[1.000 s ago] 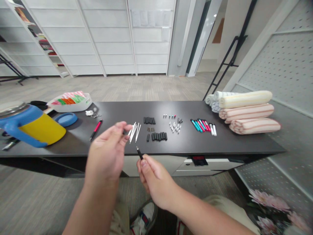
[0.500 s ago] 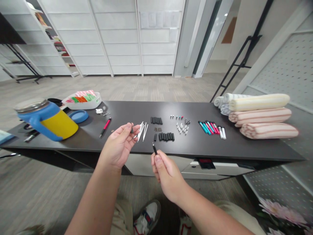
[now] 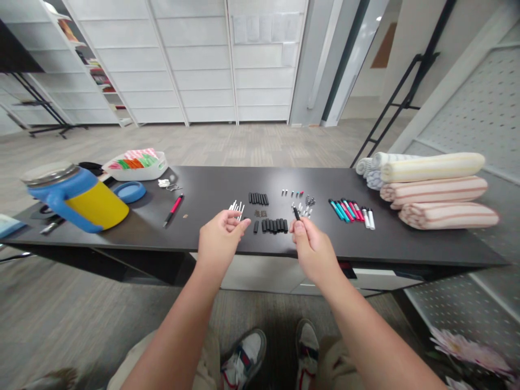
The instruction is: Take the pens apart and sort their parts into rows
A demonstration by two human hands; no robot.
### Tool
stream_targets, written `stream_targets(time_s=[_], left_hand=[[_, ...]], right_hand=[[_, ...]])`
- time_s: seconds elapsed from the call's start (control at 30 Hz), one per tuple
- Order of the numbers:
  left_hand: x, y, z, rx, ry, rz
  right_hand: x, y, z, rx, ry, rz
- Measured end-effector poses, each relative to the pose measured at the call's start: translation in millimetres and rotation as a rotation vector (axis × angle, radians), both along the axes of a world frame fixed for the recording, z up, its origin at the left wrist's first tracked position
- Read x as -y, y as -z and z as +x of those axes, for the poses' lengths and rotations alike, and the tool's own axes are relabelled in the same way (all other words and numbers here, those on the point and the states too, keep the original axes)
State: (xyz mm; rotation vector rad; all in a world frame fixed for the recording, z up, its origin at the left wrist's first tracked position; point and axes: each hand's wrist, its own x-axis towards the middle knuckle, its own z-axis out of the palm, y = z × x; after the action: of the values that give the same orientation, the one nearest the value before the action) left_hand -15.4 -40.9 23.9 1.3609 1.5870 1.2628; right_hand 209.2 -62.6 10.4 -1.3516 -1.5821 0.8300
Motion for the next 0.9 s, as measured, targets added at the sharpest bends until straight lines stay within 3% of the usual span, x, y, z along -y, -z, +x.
stream_targets(time_s=[0.1, 0.17, 0.3, 0.5, 0.73, 0.9], left_hand=[[-2, 6.2, 12, -0.322, -0.009, 0.037], [-4, 8.2, 19, -0.505, -0.024, 0.040], [-5, 6.4, 25, -0.672, -0.024, 0.036], [-1, 0.5, 15, -0.518, 0.092, 0.050], [-4, 12.0, 9, -0.239, 0.197, -0.028], [-3, 12.1, 11, -0.164, 0.207, -0.065]], right_hand=[[-8, -2.9, 14, 0.332, 0.099, 0.111], [-10, -3.4, 18, 0.474, 0.125, 0.096], [-9, -5.2, 16, 0.712, 0.163, 0.042], [-9, -10.2, 11, 0.834, 0.173, 0.008], [-13, -17.0, 5, 0.905, 0.129, -0.049], [-13, -14.4, 5, 0.881, 0.146, -0.038]])
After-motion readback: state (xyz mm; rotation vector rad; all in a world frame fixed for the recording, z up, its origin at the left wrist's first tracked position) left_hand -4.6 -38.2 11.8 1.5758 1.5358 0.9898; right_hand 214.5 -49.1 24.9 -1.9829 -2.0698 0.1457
